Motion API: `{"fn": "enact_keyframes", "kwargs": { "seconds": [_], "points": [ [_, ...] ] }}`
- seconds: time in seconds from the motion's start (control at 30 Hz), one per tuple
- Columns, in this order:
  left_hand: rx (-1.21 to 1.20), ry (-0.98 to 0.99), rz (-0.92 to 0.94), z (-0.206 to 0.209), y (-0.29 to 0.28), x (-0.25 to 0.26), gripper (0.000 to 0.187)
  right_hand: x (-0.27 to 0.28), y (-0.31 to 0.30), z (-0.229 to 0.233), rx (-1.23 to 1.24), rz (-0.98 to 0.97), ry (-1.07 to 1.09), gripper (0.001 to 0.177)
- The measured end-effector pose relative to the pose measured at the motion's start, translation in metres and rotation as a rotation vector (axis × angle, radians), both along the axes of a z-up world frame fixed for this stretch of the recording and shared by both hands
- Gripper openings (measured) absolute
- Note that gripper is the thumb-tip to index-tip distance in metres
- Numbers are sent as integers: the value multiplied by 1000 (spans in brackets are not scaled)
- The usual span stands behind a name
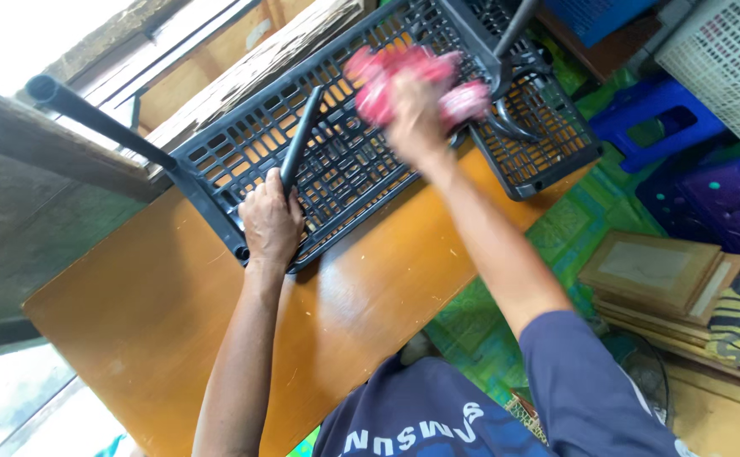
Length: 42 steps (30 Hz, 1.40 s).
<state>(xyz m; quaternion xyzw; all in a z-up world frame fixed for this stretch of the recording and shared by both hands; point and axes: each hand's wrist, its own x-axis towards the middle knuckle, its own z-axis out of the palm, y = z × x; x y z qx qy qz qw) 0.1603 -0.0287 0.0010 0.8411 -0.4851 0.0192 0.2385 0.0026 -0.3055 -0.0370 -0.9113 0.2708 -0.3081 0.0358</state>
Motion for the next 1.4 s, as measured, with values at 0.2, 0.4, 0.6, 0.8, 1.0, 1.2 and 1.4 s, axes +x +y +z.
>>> {"fn": "enact_keyframes", "kwargs": {
  "seconds": [0.2,0.4,0.6,0.8,1.0,1.2,1.4],
  "points": [
    [-53,-41,6,0,-2,1,44,38,-33,14,238,-303,5,52],
    [-39,-22,14,-1,-1,0,43,17,53,1,66,206,159,68],
    [-36,-10,-4,-1,0,0,41,-5,-4,-5,84,151,78,46],
    [-107,-41,-8,-3,0,1,41,39,-64,1,-12,-308,-222,48],
    [-202,99,93,1,-3,-2,35,96,16,5,99,73,114,72],
    [-219,137,99,3,-4,-4,35,84,4,1,29,208,179,69],
    [-241,113,107,-5,-7,1,25,88,-21,10,-71,-135,-139,59]
  ]
}}
